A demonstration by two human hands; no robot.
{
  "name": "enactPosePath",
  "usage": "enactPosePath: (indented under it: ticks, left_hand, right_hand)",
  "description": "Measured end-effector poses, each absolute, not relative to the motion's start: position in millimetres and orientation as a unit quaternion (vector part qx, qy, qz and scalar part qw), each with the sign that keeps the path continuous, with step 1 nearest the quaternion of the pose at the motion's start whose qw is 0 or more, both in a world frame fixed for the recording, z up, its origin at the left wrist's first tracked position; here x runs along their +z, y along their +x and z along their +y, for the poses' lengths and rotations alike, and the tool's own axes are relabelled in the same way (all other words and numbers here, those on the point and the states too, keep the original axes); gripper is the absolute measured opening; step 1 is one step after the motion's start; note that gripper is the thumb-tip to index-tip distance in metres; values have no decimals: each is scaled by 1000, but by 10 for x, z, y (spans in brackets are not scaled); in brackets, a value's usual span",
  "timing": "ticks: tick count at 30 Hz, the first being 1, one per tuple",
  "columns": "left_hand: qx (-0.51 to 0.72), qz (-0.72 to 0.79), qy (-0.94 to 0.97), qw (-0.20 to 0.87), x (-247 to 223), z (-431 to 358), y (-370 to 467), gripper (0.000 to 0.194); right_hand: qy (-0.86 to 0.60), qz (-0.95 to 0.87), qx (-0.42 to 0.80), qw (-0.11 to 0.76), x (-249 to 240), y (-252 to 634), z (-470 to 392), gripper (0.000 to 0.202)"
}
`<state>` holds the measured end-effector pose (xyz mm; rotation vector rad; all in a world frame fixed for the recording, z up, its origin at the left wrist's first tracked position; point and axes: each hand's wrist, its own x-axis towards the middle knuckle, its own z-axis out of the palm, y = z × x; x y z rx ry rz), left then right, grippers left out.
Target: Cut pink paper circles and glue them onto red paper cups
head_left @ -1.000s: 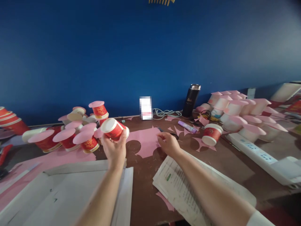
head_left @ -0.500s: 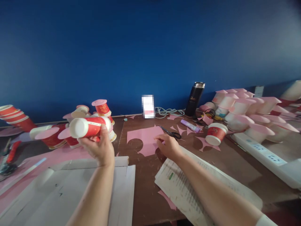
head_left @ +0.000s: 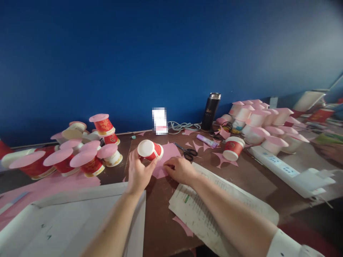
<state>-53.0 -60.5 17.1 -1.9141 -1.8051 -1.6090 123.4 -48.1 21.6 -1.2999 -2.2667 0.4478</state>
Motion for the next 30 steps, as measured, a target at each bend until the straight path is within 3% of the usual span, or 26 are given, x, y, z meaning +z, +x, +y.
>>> enactPosePath:
  ticks: [10, 15, 17, 19, 23, 28, 30]
  left_hand:
    - [-470, -599, -647, 37, 129, -609, -494, 57]
    - [-408, -591, -695, -16, 42, -561, -483, 55]
    - [-382, -593, -708, -34, 25, -547, -479, 51]
    - [-367, -593, -714, -56, 13, -536, -471, 49]
    - [-357, -595, -716, -77, -16, -510, -462, 54]
    - [-414, -572, -707, 41, 73, -600, -422, 79]
    - [-439, -531, -720, 77, 168, -722, -346, 72]
  right_hand:
    - [-409, -874, 138, 221, 248, 1253, -500, 18]
    - [-470, -841, 147, 223, 267, 1284, -486, 20]
    - [-508, -796, 153, 292, 298, 1309, -464, 27]
    - [-520, -723, 171, 422, 350, 1347, -418, 33]
    - [-497, -505, 307, 636, 500, 1469, -243, 33]
    - [-444, -353, 363, 739, 646, 1649, 13, 24]
    - [-441, -323, 366, 754, 657, 1674, 72, 22]
